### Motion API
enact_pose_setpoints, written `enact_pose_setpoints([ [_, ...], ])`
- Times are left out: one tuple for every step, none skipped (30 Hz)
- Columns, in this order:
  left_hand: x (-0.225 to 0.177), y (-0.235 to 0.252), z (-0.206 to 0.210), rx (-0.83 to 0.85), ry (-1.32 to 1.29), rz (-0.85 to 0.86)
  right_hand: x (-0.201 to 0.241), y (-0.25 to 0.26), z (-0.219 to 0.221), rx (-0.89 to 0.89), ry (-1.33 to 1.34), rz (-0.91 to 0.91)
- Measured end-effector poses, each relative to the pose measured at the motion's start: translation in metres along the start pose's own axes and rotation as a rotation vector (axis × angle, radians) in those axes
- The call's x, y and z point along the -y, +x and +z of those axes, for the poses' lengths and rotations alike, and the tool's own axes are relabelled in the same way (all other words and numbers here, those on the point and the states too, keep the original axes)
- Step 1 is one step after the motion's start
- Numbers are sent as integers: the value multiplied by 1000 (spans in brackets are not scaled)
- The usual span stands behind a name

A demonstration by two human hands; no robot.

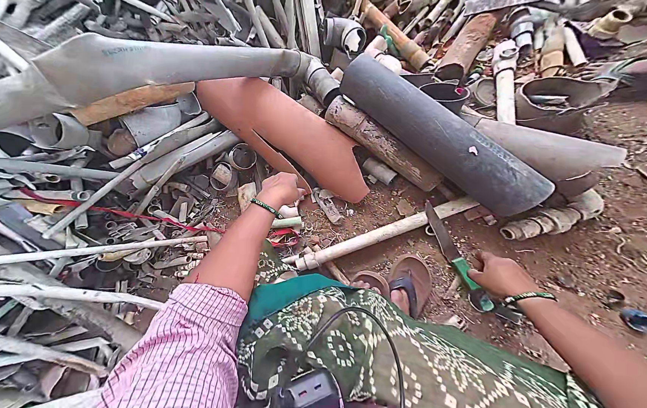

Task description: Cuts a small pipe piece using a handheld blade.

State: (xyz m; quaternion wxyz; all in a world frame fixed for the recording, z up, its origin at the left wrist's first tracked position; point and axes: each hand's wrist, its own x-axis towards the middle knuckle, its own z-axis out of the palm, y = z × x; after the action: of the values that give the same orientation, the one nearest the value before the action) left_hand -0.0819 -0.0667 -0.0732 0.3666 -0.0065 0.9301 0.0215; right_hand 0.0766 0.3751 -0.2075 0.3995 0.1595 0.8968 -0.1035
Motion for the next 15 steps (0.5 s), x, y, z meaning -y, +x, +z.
enact_pose_setpoints([
  [2,2,4,-2,-10,-8,-4,2,5,28,-24,3],
  [5,5,10,-1,-16,-19,-6,3,11,63,-69,9],
  [7,9,18,3,-16,-35,-7,3,18,92,-128,17],
  [10,13,29,13,-4,-54,-6,2,24,103,-166,23],
  [13,15,41,40,20,-79,-4,0,28,101,-186,24],
  [16,15,52,75,55,-101,-2,-1,30,92,-194,21],
  [19,14,61,112,91,-120,0,-1,29,88,-196,18],
  [21,12,69,146,117,-142,1,0,28,90,-198,22],
  [22,12,74,171,138,-167,2,1,26,86,-192,31],
  [24,13,77,182,150,-191,3,2,23,76,-181,48],
  [27,16,80,180,153,-210,2,3,20,58,-162,64],
  [30,19,83,175,154,-226,0,3,14,33,-131,76],
  [33,23,85,171,151,-237,-1,3,5,20,-109,84],
  [36,28,88,161,156,-238,-1,1,-7,15,-108,85],
  [39,32,90,139,162,-224,1,-4,-24,30,-139,81],
])
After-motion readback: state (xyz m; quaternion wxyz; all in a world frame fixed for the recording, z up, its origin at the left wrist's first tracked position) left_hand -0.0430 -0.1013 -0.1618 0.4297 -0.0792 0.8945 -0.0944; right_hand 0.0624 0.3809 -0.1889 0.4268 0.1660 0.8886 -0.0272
